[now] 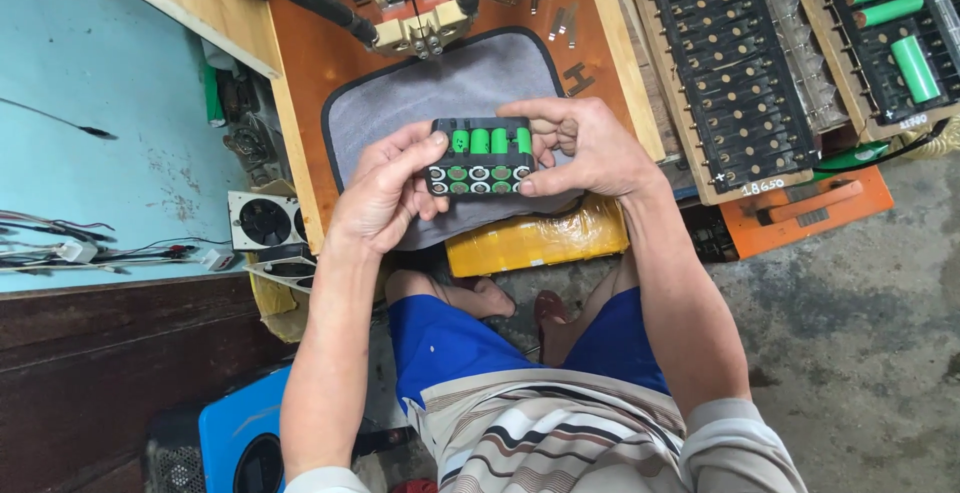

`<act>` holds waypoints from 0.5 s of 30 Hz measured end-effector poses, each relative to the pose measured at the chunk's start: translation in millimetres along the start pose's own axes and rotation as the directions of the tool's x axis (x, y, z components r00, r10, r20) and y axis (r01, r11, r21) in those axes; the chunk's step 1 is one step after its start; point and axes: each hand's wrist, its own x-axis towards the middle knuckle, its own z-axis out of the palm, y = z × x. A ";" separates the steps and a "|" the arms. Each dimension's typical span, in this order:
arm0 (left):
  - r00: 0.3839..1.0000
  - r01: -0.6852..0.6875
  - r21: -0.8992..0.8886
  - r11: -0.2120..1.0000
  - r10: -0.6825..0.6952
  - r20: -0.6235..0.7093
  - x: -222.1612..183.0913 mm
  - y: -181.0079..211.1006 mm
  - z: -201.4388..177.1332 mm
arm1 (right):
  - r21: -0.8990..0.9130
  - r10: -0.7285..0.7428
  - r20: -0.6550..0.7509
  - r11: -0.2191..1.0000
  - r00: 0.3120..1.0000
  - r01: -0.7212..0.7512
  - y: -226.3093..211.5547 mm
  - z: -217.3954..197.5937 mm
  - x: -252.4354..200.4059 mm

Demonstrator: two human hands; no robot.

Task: Assembling a battery pack by inserting cells into a holder and spot welding nickel strips to connect them.

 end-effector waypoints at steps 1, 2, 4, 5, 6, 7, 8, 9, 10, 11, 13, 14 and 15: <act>1.000 0.000 0.001 1.000 0.000 0.001 0.1 -0.3 -0.3 | 0.000 -0.001 -0.001 1.000 1.000 0.001 1.8 -0.8 -0.7; 1.000 -0.007 0.013 1.000 0.007 0.008 0.3 -0.6 -0.6 | -0.006 -0.006 -0.008 1.000 1.000 0.006 3.6 -1.5 -1.4; 1.000 -0.016 0.026 1.000 0.015 0.015 -2.1 1.7 2.3 | -0.013 -0.011 -0.014 1.000 1.000 0.011 6.5 -2.7 -2.5; 0.999 -0.024 0.036 0.999 0.023 0.023 -4.7 4.6 5.5 | -0.032 -0.027 -0.020 0.999 0.999 0.026 7.1 -3.0 -2.8; 0.999 -0.033 0.047 0.998 0.032 0.032 -7.3 7.6 8.6 | -0.053 -0.042 -0.025 0.998 0.999 0.041 7.8 -3.4 -3.0; 0.999 -0.032 0.047 0.998 0.031 0.032 -6.8 8.0 7.0 | -0.052 -0.042 -0.026 0.998 0.999 0.041 3.5 0.3 -3.6; 0.998 -0.046 0.084 0.995 0.042 0.050 -6.3 8.3 5.6 | -0.060 -0.055 -0.042 0.997 0.998 0.053 -0.8 3.8 -4.2; 0.996 -0.060 0.120 0.991 0.052 0.071 -5.3 8.7 4.5 | -0.068 -0.069 -0.059 0.996 0.996 0.065 -5.4 7.0 -5.1; 0.996 -0.060 0.121 0.991 0.051 0.073 -4.8 8.6 2.6 | -0.068 -0.069 -0.062 0.996 0.996 0.065 -5.0 7.7 -4.6; 0.994 -0.075 0.147 0.986 0.063 0.088 -4.0 8.7 0.6 | -0.070 -0.097 -0.074 0.993 0.993 0.091 -4.6 8.4 -4.1; 0.992 -0.089 0.174 0.981 0.072 0.104 -3.2 9.7 -1.9 | -0.071 -0.123 -0.090 0.991 0.988 0.117 -2.7 8.5 -3.0; 0.992 -0.090 0.175 0.980 0.072 0.106 -3.3 10.6 -2.6 | -0.054 -0.141 -0.100 0.989 0.985 0.136 -1.2 8.1 -2.5; 0.991 -0.093 0.175 0.980 0.075 0.107 -3.4 11.2 -3.2 | -0.039 -0.159 -0.110 0.987 0.981 0.155 0.2 7.4 -1.9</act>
